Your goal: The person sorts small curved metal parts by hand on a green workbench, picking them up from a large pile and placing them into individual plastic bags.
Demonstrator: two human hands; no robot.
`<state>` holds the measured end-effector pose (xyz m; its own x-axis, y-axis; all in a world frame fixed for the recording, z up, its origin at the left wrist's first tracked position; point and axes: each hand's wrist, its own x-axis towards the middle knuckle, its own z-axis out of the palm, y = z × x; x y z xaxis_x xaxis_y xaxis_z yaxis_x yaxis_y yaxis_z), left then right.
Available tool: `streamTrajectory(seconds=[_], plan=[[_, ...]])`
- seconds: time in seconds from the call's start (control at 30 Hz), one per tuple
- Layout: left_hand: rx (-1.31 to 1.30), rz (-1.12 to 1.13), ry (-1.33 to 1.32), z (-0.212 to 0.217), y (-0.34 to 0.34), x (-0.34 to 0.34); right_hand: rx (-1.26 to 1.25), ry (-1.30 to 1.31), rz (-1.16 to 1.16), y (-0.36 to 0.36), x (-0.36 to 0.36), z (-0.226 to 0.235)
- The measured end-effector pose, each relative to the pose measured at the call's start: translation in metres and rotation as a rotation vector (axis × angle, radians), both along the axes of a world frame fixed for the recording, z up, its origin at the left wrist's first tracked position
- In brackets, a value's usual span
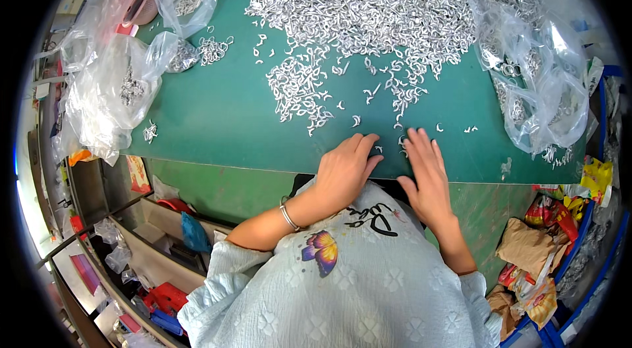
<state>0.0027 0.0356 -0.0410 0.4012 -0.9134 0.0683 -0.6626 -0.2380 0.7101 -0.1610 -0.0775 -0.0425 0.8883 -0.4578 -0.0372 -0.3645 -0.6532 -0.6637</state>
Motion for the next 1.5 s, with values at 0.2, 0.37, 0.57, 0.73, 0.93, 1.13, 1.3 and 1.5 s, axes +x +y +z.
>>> streamTrajectory(seconds=[0.2,0.37,0.57,0.73,0.93,1.13,1.3,1.5], plan=[[0.064,-0.038,0.013,-0.004,-0.003,0.006,-0.187,0.031,-0.073,-0.010,0.007,0.001],[0.084,0.000,0.102,0.002,0.004,0.010,-0.016,-0.042,0.074,0.000,0.007,0.003],[0.039,0.071,0.066,-0.001,0.009,0.010,-0.127,0.047,0.157,0.006,0.022,0.000],[-0.053,0.006,-0.013,-0.013,0.002,0.004,-0.094,0.038,0.181,-0.001,0.006,0.002],[-0.046,0.068,0.007,-0.013,-0.017,0.010,-0.107,0.024,0.252,0.006,0.007,0.004],[-0.114,0.111,0.015,-0.007,-0.017,0.008,-0.095,-0.139,0.118,-0.012,0.006,0.001],[-0.028,0.090,0.043,-0.001,0.000,0.006,-0.188,0.050,0.228,-0.011,0.024,0.011],[-0.158,0.015,0.020,-0.010,0.002,-0.001,-0.320,0.230,0.065,-0.020,-0.004,0.016]])
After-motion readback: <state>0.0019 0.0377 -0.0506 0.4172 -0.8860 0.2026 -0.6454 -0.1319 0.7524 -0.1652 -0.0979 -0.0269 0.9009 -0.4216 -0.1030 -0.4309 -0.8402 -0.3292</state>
